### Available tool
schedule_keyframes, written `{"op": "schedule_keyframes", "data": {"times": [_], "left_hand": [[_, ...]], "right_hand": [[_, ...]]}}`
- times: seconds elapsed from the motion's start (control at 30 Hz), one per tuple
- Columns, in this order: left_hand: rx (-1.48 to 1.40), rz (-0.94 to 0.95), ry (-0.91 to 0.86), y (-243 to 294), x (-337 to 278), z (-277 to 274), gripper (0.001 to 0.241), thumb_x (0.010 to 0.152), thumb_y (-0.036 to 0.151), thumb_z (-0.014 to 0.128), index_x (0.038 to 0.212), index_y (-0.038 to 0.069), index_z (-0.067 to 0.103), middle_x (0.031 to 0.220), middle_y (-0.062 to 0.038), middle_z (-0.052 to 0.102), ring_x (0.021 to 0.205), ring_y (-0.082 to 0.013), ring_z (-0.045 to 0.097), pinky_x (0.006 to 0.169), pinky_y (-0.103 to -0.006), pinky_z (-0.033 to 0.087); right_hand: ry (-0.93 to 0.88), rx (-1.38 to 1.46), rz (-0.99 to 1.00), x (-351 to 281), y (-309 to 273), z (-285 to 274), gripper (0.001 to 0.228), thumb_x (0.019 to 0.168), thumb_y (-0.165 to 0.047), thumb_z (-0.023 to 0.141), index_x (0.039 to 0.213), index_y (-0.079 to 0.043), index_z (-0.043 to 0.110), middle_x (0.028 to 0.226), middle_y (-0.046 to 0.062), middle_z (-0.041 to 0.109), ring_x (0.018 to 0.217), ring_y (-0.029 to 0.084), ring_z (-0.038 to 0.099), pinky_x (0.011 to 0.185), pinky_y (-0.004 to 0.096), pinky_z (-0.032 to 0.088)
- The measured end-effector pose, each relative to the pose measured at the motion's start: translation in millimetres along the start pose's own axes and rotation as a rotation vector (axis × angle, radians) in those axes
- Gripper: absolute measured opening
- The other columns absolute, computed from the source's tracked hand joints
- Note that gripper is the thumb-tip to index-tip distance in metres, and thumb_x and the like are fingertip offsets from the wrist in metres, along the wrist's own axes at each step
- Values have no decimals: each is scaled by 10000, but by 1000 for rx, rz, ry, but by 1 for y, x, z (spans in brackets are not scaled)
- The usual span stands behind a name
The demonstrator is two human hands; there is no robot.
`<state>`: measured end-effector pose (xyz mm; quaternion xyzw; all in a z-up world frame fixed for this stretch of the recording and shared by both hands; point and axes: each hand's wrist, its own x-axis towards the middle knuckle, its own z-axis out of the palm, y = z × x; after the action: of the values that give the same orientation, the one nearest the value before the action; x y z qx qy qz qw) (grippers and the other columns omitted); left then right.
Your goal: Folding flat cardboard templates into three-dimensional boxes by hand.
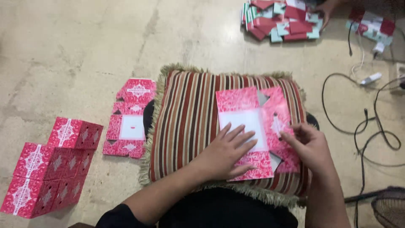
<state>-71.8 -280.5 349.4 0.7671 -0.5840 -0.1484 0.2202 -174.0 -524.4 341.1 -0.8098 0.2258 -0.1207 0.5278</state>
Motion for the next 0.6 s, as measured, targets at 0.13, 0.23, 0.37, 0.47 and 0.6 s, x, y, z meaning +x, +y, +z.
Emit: {"op": "schedule_keyframes", "data": {"times": [0.13,0.23,0.37,0.47,0.6], "left_hand": [[-23,33,33,-11,-3,5,562,1057,431,371,1483,79,469,1532,-200,468,1488,-426,324,1226,-640,141],[6,128,192,-24,-3,11,404,1042,228,485,1405,62,548,1468,-198,544,1409,-450,453,1171,-653,295],[41,29,199,-33,-9,-6,624,925,414,634,1418,48,520,1460,-256,501,1407,-483,412,1174,-663,259],[145,-158,137,-42,-11,-23,1070,788,678,671,1519,-30,343,1552,-326,333,1465,-525,264,1186,-677,155],[187,-275,71,-45,-9,-26,1314,723,842,615,1548,-104,224,1607,-365,205,1496,-528,186,1194,-659,89]], "right_hand": [[157,-610,-84,13,4,-9,558,812,-479,891,1135,-45,752,854,190,731,821,364,736,723,472,580],[201,-818,-431,21,-12,6,617,845,-442,844,1291,-45,690,1182,231,664,1118,436,680,929,511,573],[-324,-711,-597,25,-41,37,715,836,-397,760,1472,-170,526,1476,271,450,1363,583,407,1064,702,397],[-458,-785,-549,30,-31,50,745,908,-493,652,1574,-257,415,1593,221,352,1454,564,267,1134,722,248],[-487,-854,-482,34,-21,57,760,943,-579,557,1617,-313,328,1657,152,266,1521,472,187,1193,658,159]]}}
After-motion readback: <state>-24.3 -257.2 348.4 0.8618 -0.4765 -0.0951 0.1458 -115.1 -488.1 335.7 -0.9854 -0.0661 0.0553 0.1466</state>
